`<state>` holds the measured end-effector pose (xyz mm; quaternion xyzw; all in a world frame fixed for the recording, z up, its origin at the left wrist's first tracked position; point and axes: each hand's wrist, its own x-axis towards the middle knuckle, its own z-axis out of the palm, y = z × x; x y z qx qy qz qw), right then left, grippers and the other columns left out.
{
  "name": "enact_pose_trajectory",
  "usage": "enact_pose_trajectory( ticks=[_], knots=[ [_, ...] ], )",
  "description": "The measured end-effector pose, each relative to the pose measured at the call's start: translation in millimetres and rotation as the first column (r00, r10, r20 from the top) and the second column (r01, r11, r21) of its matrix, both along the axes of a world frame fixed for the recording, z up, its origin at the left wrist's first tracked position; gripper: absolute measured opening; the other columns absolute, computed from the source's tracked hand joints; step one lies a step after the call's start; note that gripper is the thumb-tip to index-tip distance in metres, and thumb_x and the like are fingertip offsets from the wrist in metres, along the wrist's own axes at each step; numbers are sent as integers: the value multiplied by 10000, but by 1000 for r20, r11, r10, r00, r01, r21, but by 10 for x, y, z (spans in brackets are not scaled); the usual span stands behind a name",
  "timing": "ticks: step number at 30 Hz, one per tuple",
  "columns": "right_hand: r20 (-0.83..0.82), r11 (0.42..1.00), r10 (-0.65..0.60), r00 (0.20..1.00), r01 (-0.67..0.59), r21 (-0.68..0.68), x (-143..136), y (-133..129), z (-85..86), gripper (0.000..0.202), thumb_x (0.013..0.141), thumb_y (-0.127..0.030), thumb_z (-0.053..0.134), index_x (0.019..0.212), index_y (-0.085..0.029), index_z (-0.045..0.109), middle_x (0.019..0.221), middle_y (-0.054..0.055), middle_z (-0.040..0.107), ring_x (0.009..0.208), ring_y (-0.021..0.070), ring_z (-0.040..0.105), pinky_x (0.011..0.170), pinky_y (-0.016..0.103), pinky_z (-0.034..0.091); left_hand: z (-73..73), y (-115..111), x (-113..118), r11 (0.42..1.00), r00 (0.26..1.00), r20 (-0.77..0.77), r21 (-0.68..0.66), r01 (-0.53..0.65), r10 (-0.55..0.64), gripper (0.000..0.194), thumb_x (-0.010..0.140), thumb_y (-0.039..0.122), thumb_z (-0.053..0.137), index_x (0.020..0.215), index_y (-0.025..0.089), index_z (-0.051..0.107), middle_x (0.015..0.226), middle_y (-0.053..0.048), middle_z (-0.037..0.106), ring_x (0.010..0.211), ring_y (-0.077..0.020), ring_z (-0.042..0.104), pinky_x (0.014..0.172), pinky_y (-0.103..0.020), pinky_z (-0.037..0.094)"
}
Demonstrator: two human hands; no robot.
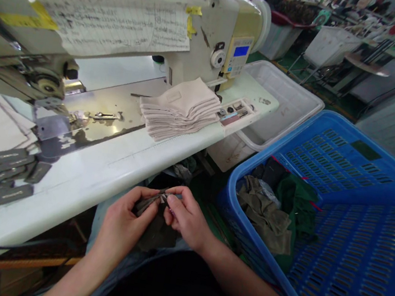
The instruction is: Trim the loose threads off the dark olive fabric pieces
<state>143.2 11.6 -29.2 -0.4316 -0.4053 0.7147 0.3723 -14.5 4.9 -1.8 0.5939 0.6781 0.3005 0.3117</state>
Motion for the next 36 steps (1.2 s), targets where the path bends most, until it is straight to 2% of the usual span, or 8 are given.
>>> enact_pose_trajectory(
  ticks=[10,20,28,36],
  knots=[
    [45,1000,7,999,-7,12,26,4,33,294,941,-481,515,1033,-201,506,595,-72,497,500,101,378,474,226,264,-1,17,5,1000,1000,-9,-13,-22,22,282,789,468,610,904,237,725,828,-18,775,765,-231,708,731,-326,558],
    [-13,999,-44,999,45,10,-14,-38,5,322,918,-511,536,1013,-209,477,598,-77,480,501,101,357,476,233,239,30,-4,53,1000,1000,-8,3,-10,10,273,783,475,606,852,239,723,782,-9,762,714,-211,694,668,-292,536],
    [20,999,-16,1000,15,34,11,-19,20,291,924,-491,520,991,-210,479,591,-78,470,510,105,368,492,244,246,25,2,5,1000,1000,-16,24,-3,3,246,790,450,598,850,244,720,742,10,747,674,-195,677,657,-276,531],
    [34,999,-10,999,9,34,14,-10,29,319,924,-518,538,985,-210,483,615,-70,488,524,109,402,498,251,254,65,8,63,999,999,-27,32,30,-29,273,804,459,575,850,240,732,753,1,759,679,-199,684,641,-274,532]
  ],
)
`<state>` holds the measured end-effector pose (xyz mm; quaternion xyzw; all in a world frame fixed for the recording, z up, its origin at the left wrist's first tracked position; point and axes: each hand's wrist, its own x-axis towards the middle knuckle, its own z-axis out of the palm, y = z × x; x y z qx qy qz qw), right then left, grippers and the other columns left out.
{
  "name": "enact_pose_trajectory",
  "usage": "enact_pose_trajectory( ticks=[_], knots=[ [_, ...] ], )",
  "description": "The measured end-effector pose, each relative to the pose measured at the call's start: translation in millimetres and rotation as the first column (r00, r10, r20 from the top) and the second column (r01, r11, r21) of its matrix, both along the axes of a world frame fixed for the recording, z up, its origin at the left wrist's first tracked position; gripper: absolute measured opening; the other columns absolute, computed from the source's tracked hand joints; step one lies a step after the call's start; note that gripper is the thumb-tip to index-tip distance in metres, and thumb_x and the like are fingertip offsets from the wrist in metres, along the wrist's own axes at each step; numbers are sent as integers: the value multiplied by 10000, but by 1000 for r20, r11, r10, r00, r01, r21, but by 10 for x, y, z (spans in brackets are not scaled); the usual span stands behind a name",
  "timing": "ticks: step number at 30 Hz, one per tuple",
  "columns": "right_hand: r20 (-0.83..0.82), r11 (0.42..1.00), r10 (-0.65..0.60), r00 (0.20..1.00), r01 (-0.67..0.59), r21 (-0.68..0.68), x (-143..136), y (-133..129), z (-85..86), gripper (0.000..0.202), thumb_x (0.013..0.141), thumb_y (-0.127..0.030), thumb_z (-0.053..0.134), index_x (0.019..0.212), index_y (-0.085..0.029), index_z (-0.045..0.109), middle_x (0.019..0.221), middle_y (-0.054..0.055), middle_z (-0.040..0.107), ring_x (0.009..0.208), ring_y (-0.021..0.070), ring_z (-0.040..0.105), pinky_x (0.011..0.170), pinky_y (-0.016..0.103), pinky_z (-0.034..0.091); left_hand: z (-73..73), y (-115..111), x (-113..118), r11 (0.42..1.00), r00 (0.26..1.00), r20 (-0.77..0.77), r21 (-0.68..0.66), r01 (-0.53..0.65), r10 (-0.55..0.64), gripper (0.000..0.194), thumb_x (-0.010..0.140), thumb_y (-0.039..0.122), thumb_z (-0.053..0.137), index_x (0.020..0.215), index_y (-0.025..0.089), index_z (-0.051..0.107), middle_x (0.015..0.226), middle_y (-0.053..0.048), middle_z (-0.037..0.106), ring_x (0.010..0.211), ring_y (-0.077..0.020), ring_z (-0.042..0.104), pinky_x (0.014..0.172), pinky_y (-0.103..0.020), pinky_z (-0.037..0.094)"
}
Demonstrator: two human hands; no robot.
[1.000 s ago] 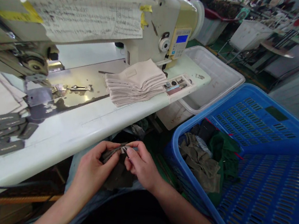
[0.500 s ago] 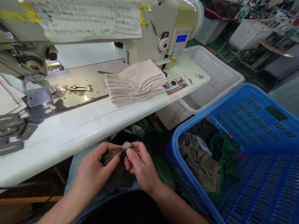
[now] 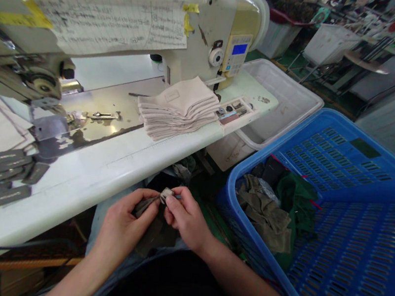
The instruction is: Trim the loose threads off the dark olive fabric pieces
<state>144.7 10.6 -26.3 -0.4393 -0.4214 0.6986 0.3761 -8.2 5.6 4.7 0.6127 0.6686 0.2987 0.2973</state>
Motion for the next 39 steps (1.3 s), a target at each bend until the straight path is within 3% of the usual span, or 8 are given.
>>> enact_pose_trajectory(
  ticks=[10,18,21,24,29,32,35,39],
  knots=[
    [-10,1000,2,1000,-2,-12,5,23,13,322,903,-503,569,978,-204,477,594,-79,488,515,99,387,491,242,253,-79,0,-49,998,999,-43,47,29,-27,262,797,435,576,870,244,740,819,-21,779,755,-222,719,701,-302,557],
    [-139,984,-7,990,-18,-177,22,69,8,352,806,-487,659,907,-202,479,503,-121,443,430,67,283,448,227,202,-89,-12,-13,996,996,-34,31,81,-80,269,776,436,567,840,234,732,811,-46,778,766,-240,724,753,-336,578],
    [-40,996,-62,997,60,-66,60,83,6,321,850,-482,634,936,-197,514,523,-102,465,464,88,362,482,236,272,-86,-2,-40,999,998,-51,9,39,-38,272,772,445,563,843,238,725,816,-42,779,772,-243,722,736,-329,570],
    [186,977,-157,970,126,171,119,94,33,320,850,-448,694,1027,-197,604,623,-66,518,570,115,466,569,253,358,-63,-2,-61,998,996,-55,-28,62,-63,258,793,458,565,837,247,707,791,-24,764,742,-227,708,698,-306,554],
    [494,825,-155,855,-162,541,156,72,72,111,938,-297,581,917,-223,661,829,28,675,744,172,606,692,293,418,-16,-56,-20,999,999,-13,-21,44,-45,268,815,474,588,947,245,633,856,-17,741,792,-220,709,661,-289,544],
    [557,741,-171,813,-266,616,131,21,67,105,934,-260,551,926,-217,646,837,48,686,735,188,616,692,307,416,17,-83,11,998,999,-9,-45,51,-51,236,825,474,571,862,244,608,796,-13,710,708,-205,674,539,-267,487],
    [407,809,-200,891,-84,582,95,-18,86,111,927,-290,569,879,-211,632,774,31,661,672,167,587,655,294,418,64,-85,30,998,997,65,-47,34,-31,228,821,455,575,778,234,610,701,-2,666,629,-179,620,522,-258,461],
    [86,928,-316,945,289,237,56,3,143,225,910,-371,602,758,-211,562,622,-23,552,590,135,507,607,270,417,98,-60,51,995,956,290,-102,0,30,238,803,449,619,745,218,603,663,8,632,590,-148,577,540,-244,472]
  ],
)
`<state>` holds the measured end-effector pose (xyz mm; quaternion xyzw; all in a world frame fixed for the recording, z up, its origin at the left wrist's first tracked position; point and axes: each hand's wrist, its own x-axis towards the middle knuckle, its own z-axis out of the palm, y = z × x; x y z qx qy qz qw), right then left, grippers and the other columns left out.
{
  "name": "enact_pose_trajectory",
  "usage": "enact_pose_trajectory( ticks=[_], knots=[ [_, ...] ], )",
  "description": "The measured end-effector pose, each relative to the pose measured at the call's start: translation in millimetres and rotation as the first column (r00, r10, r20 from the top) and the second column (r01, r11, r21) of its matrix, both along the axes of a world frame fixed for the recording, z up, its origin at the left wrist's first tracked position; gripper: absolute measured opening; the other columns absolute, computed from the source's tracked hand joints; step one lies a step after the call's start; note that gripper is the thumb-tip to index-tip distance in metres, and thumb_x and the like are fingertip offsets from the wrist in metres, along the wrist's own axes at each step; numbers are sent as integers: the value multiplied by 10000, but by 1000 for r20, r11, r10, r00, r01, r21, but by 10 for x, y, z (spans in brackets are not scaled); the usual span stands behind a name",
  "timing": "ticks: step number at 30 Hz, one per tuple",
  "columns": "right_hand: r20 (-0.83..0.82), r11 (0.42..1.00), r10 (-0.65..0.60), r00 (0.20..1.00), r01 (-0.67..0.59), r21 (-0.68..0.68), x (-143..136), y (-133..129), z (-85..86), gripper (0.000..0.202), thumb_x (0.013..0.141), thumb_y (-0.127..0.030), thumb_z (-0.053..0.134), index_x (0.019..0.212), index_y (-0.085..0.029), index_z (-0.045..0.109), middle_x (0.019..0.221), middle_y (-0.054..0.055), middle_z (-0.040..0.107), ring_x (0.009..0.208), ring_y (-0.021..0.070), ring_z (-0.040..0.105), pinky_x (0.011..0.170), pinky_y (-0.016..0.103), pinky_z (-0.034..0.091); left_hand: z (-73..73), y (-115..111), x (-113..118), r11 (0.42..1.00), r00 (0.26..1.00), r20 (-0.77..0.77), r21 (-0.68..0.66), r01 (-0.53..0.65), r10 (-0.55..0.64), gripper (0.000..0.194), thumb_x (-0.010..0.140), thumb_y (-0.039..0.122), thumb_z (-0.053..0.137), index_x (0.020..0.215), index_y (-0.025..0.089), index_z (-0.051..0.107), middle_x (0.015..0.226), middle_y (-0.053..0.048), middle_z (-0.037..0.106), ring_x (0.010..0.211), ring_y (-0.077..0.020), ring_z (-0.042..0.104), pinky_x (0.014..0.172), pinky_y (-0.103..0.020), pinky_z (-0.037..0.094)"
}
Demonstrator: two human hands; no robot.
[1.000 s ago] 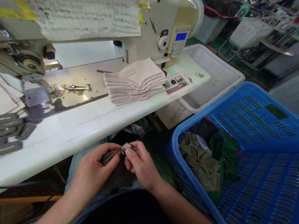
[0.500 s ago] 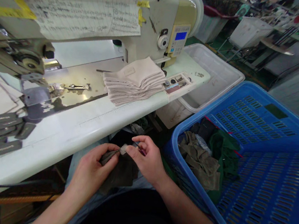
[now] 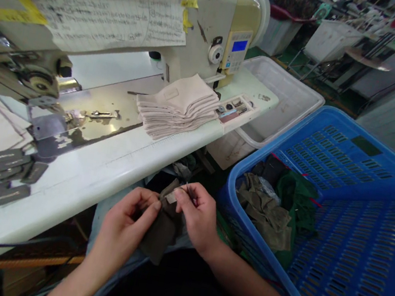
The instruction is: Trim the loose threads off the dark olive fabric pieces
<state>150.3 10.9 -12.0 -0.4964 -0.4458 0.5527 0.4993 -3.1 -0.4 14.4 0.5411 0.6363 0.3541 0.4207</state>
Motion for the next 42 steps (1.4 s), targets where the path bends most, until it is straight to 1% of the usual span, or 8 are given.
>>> enact_pose_trajectory(
  ticks=[3,6,12,15,17,21,36,42],
  knots=[
    [-129,991,58,990,-72,-112,-9,34,9,268,873,-414,639,740,-206,535,590,-43,531,550,115,461,592,266,403,-13,29,18,999,989,142,-40,-31,36,224,773,432,664,800,218,604,668,17,638,588,-141,585,533,-233,475],
    [-143,985,86,986,-106,-140,-10,45,-20,285,863,-449,649,774,-203,539,608,-44,559,533,107,453,570,261,378,-35,52,21,997,985,171,-75,-15,27,342,728,436,722,977,211,659,746,-2,704,667,-167,648,592,-252,513],
    [-111,978,137,984,-152,-141,-7,49,-88,289,925,-478,585,861,-198,552,653,-36,565,560,110,446,549,258,334,-86,93,-84,983,995,66,-175,-62,75,345,715,516,713,842,195,727,731,-19,736,631,-177,643,557,-253,487],
    [-83,980,132,988,-143,-138,7,30,-88,303,987,-498,469,1033,-207,539,678,-49,513,574,119,443,529,256,313,-98,116,-130,992,994,-80,-99,-81,73,317,718,511,690,832,220,747,747,-12,754,691,-204,669,620,-282,516],
    [-74,968,208,975,-216,-125,8,8,-79,296,1002,-476,444,1108,-210,522,672,-55,494,584,123,453,529,253,318,-91,128,-133,997,985,-162,-42,-68,60,294,721,504,667,811,237,750,762,-6,761,730,-215,683,677,-300,531],
    [-40,934,318,947,-321,-160,-22,-7,-81,261,986,-424,484,1119,-200,505,620,-70,495,565,120,466,534,246,338,-61,134,-100,1000,979,-204,10,-13,14,271,738,486,635,791,244,743,755,-4,758,725,-214,684,699,-304,535],
    [-82,930,312,947,-321,-177,-38,28,-110,250,964,-444,501,1040,-208,531,594,-71,498,522,109,444,492,235,305,-68,131,-74,999,974,-224,18,29,-24,290,768,496,611,792,233,732,716,-13,741,680,-213,669,680,-314,540],
    [-154,938,259,953,-287,-196,-78,4,-129,283,936,-467,523,1028,-199,524,602,-72,491,513,100,416,470,228,275,-67,113,-77,998,967,-251,32,51,-41,275,784,481,594,787,236,720,727,-11,741,681,-212,670,656,-304,527]
  ],
)
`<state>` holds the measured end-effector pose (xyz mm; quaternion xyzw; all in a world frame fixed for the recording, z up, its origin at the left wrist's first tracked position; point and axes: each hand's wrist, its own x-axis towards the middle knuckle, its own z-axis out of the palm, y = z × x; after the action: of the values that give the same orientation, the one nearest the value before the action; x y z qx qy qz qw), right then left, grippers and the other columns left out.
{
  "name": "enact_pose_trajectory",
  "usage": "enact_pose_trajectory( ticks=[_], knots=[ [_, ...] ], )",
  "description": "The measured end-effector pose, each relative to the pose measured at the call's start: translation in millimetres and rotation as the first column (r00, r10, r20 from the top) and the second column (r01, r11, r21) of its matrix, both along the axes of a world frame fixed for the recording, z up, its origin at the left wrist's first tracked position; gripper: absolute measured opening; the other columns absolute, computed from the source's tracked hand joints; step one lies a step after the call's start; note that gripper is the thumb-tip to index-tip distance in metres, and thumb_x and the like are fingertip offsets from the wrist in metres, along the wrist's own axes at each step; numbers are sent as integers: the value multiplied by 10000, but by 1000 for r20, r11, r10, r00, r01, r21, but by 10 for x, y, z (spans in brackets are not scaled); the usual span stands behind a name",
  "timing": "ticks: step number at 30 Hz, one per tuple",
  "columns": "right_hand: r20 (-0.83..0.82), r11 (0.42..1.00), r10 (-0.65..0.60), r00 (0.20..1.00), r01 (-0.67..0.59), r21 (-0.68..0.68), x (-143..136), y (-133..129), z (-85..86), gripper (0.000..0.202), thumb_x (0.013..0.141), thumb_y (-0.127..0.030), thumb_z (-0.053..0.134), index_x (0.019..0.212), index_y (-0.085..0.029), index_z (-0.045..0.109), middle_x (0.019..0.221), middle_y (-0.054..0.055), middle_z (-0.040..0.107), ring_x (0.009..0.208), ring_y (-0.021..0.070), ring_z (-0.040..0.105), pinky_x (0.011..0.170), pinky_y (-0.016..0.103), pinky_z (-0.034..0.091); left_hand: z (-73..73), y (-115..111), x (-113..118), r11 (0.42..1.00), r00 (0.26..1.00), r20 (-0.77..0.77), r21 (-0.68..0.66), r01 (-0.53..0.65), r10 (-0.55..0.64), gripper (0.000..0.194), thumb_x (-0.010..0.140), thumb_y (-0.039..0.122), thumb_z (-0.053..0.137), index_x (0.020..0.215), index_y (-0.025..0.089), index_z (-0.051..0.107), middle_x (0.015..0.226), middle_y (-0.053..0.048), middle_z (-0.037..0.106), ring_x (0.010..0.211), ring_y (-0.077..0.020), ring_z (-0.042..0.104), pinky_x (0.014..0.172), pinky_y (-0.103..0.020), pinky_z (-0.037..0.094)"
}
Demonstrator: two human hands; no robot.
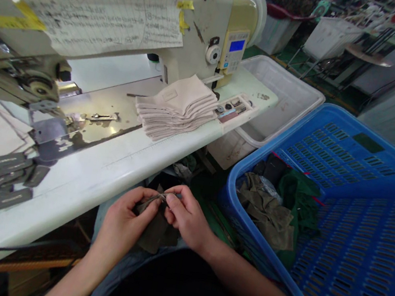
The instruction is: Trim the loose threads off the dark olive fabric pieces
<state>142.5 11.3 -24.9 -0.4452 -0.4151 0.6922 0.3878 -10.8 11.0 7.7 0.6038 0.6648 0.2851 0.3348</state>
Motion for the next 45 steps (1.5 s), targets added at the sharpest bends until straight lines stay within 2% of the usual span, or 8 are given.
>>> enact_pose_trajectory(
  ticks=[8,26,29,33,36,39,43,45],
  knots=[
    [-175,976,-67,982,27,-217,-32,-10,-5,386,784,-498,683,915,-203,472,523,-124,419,430,59,278,440,225,164,-33,-46,10,988,995,-39,120,99,-95,209,821,402,581,780,239,704,750,-20,722,731,-210,672,691,-301,516],
    [-216,967,-43,976,-14,-255,-26,-1,17,346,795,-478,672,912,-199,505,509,-116,453,410,54,249,420,223,143,-100,-44,-35,995,995,38,51,88,-90,195,820,407,617,809,251,734,776,-7,726,737,-205,658,694,-291,486],
    [-140,989,-62,988,42,-139,-5,14,-22,329,822,-484,657,917,-197,528,532,-100,462,452,75,326,454,222,236,-114,-42,-52,998,997,56,28,49,-50,207,802,431,634,810,253,740,787,-13,735,752,-215,660,709,-299,490],
    [224,975,-157,962,115,189,56,31,-27,283,834,-446,698,943,-192,634,661,-39,562,582,113,475,560,244,358,-105,-39,-77,1000,997,80,-13,20,-19,251,791,480,650,836,254,751,828,-22,753,798,-229,674,751,-313,495],
    [451,875,-200,870,-49,482,81,35,8,128,881,-316,641,841,-197,663,728,2,629,650,133,538,631,267,379,-98,-43,-70,999,994,105,-38,-26,30,290,784,503,663,895,246,740,852,-28,758,806,-230,677,734,-310,499],
    [471,790,-222,854,-125,600,88,59,42,114,874,-253,602,781,-201,641,715,7,629,639,134,541,628,270,370,-95,-50,-60,992,981,157,-75,-101,111,311,754,527,690,835,227,698,740,-19,725,693,-208,649,627,-286,487],
    [164,890,-401,901,341,301,153,175,60,233,881,-389,622,744,-207,570,623,-38,531,548,107,448,530,237,337,-62,-53,-65,966,920,310,-170,-193,238,373,676,566,753,730,213,644,613,2,668,555,-163,577,515,-247,445],
    [6,917,-395,919,393,72,194,237,54,280,846,-446,654,744,-211,540,543,-84,413,472,84,321,458,224,254,-35,-40,-63,949,868,398,-221,-223,296,414,638,581,788,745,209,643,605,12,660,541,-146,563,504,-230,442]
  ],
)
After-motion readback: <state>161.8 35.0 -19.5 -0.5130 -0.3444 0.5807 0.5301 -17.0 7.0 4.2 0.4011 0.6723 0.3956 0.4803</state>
